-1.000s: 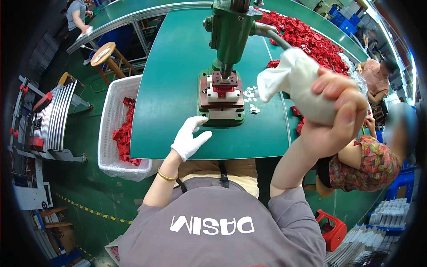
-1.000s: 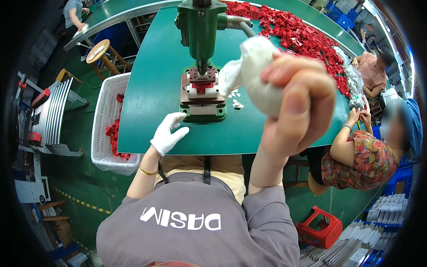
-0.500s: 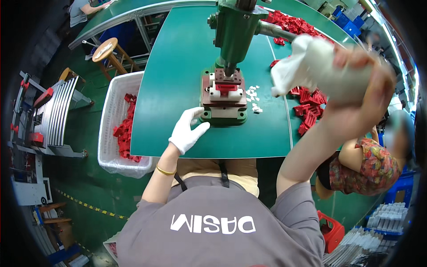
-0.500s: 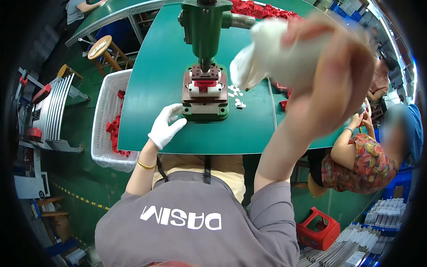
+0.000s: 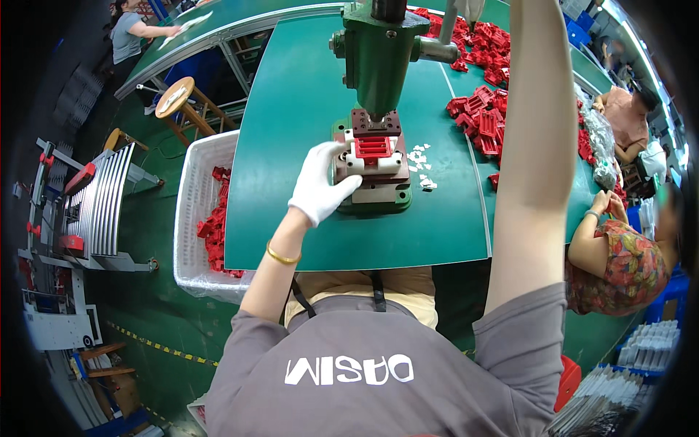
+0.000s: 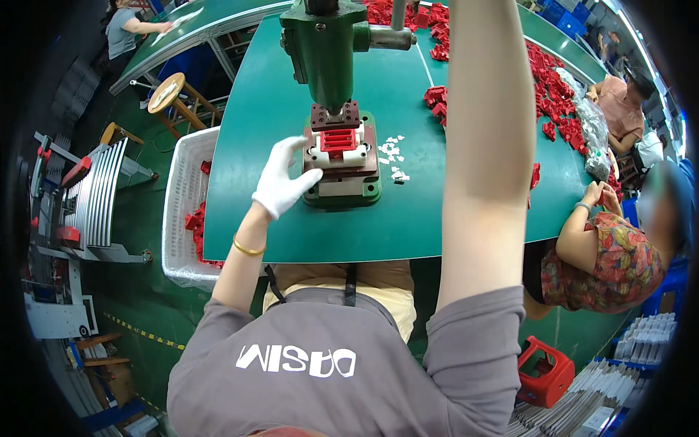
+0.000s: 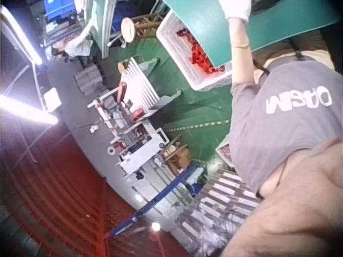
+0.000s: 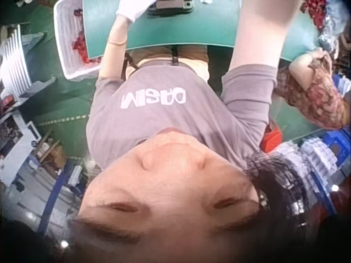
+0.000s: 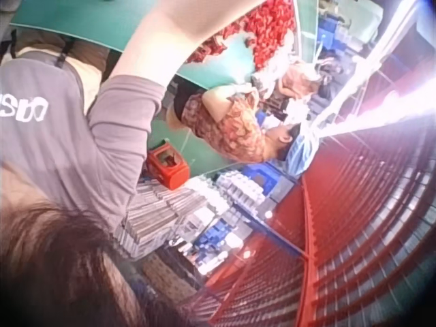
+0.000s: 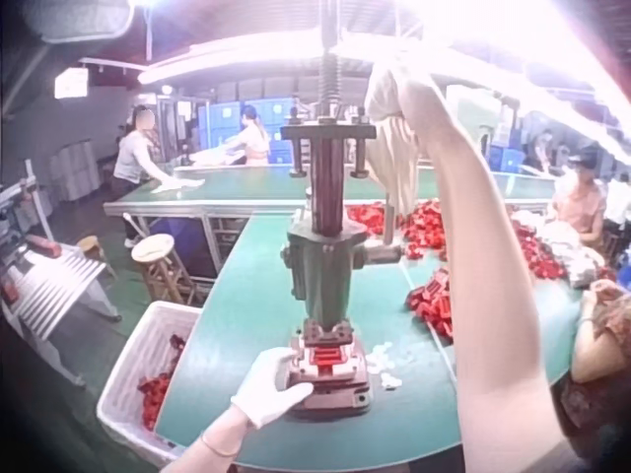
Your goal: Using a manual punch press to assemble or shape small red plastic components with white inserts.
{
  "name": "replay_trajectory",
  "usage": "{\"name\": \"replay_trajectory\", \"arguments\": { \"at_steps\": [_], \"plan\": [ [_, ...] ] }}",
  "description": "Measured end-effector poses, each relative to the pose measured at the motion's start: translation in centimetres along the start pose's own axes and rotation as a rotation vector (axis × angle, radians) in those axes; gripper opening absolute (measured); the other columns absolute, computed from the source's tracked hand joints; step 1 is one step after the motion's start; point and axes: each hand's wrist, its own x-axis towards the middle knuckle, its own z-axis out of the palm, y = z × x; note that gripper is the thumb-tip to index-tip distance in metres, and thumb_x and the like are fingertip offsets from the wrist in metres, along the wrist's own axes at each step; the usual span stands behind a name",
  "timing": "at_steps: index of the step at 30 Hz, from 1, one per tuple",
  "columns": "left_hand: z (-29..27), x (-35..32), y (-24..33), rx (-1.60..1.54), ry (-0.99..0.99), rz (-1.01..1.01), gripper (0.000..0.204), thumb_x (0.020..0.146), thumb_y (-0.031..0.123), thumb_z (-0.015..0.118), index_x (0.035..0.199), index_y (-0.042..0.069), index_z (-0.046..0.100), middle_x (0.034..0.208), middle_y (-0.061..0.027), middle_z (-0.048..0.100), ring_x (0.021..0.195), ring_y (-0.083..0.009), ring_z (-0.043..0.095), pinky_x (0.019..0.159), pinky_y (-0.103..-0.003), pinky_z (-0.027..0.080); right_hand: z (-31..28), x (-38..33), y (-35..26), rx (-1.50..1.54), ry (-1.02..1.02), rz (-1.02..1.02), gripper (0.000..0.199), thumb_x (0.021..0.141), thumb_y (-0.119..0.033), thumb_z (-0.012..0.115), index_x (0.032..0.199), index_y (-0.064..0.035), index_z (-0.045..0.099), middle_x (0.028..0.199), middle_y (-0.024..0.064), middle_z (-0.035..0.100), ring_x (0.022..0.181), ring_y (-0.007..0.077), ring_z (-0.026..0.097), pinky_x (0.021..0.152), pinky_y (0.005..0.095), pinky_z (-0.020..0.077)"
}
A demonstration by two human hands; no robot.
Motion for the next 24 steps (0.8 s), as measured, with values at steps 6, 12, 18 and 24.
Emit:
{"name": "replay_trajectory", "arguments": {
  "at_steps": [6, 12, 18, 24],
  "plan": [
    [1.0, 7.0, 1.1, 0.063, -0.107, 0.147, 0.03, 0.068, 0.022, 0.074, 0.091, 0.003, 0.065, 0.089, -0.0169, 0.067, 0.084, -0.0355, 0.063, 0.079, -0.04, 0.053, -10.4, -15.7, 3.3, -0.385, 0.095, 0.224, 0.04, 0.097, -0.033, 0.054, 0.116, 0.0008, 0.059, 0.095, 0.0065, 0.063, 0.081, 0.0128, 0.052, 0.075, 0.0246, 0.0404],
    [0.9, 8.7, 2.0, -0.033, -0.436, -0.033, 0.036, 0.066, 0.024, 0.079, 0.092, 0.004, 0.066, 0.086, -0.008, 0.07, 0.079, -0.0159, 0.065, 0.079, -0.032, 0.053, -12.9, -38.1, 3.3, -0.279, 0.251, 1.039, 0.017, 0.1, -0.014, 0.053, 0.106, -0.0002, 0.061, 0.083, 0.0004, 0.057, 0.07, 0.0074, 0.049, 0.063, 0.0222, 0.0412],
    [0.5, 8.0, 0.3, -0.473, -0.17, -0.1, 0.07, 0.06, 0.026, 0.083, 0.119, 0.004, 0.052, 0.107, -0.0128, 0.063, 0.101, -0.0248, 0.061, 0.092, -0.033, 0.049, -13.8, -41.8, 3.2, -0.492, -0.074, 0.747, 0.012, 0.095, -0.008, 0.057, 0.101, 0.0003, 0.063, 0.083, 0.0005, 0.061, 0.074, 0.007, 0.055, 0.069, 0.0224, 0.0456],
    [-0.6, 3.8, 0.9, -0.173, 0.15, -0.165, 0.07, 0.06, 0.024, 0.081, 0.119, 0.0, 0.051, 0.113, -0.0183, 0.056, 0.104, -0.0297, 0.059, 0.096, -0.036, 0.047, -13.8, -41.9, 3.1, -0.511, -0.072, 0.777, 0.012, 0.095, -0.008, 0.057, 0.099, 0.0015, 0.064, 0.081, 0.0015, 0.062, 0.073, 0.0077, 0.055, 0.067, 0.0228, 0.0461]
  ]
}}
